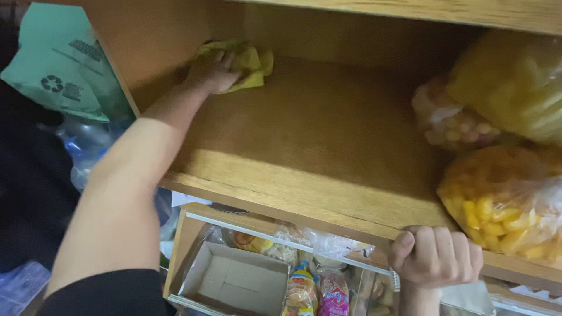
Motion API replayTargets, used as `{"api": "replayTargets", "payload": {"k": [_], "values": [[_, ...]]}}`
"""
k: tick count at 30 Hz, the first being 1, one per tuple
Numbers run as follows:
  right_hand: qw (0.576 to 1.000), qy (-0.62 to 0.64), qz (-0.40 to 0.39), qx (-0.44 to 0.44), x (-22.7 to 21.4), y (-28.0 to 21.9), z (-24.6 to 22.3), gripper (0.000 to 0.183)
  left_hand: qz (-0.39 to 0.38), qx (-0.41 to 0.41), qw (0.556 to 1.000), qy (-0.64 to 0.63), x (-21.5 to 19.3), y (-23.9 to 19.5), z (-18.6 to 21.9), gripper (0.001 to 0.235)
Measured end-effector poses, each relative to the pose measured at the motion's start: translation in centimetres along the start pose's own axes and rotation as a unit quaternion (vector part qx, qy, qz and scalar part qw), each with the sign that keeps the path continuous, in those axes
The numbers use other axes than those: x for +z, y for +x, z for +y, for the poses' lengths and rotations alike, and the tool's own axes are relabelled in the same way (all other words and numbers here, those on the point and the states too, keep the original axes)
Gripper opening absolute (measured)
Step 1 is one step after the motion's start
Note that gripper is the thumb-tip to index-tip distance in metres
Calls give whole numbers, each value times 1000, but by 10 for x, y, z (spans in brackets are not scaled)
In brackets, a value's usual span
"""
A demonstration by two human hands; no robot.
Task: The person wipes the surface of a wooden shelf with a yellow cloth, moving the cloth across the empty sections and around stored bags of snacks.
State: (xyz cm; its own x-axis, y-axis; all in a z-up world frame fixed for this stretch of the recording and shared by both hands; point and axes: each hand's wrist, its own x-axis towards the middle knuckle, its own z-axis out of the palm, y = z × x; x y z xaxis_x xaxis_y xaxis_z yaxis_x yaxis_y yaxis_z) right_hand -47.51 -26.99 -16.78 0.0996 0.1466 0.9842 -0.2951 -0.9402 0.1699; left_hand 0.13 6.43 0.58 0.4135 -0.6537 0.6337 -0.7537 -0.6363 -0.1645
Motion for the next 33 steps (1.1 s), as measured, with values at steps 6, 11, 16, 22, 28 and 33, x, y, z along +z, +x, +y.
{"api": "replayTargets", "payload": {"k": [6,11,16,22,28,33], "values": [[1000,-23,8,8,0,5,-7,57,-64,-175,981,59,-3,23,75,82],[999,12,27,27,-2,20,-13,56,-45,45,987,-151,204,122,125,68],[999,19,-1,32,-8,22,-12,55,-73,42,973,-217,187,149,287,70],[1000,21,2,-12,-9,18,-1,57,-163,18,952,-258,256,145,252,86],[1000,14,2,-18,-8,16,-1,57,-134,-55,983,-113,63,86,132,65],[1000,-5,-11,-1,-4,5,2,58,-187,-75,968,148,36,45,0,87]]}}
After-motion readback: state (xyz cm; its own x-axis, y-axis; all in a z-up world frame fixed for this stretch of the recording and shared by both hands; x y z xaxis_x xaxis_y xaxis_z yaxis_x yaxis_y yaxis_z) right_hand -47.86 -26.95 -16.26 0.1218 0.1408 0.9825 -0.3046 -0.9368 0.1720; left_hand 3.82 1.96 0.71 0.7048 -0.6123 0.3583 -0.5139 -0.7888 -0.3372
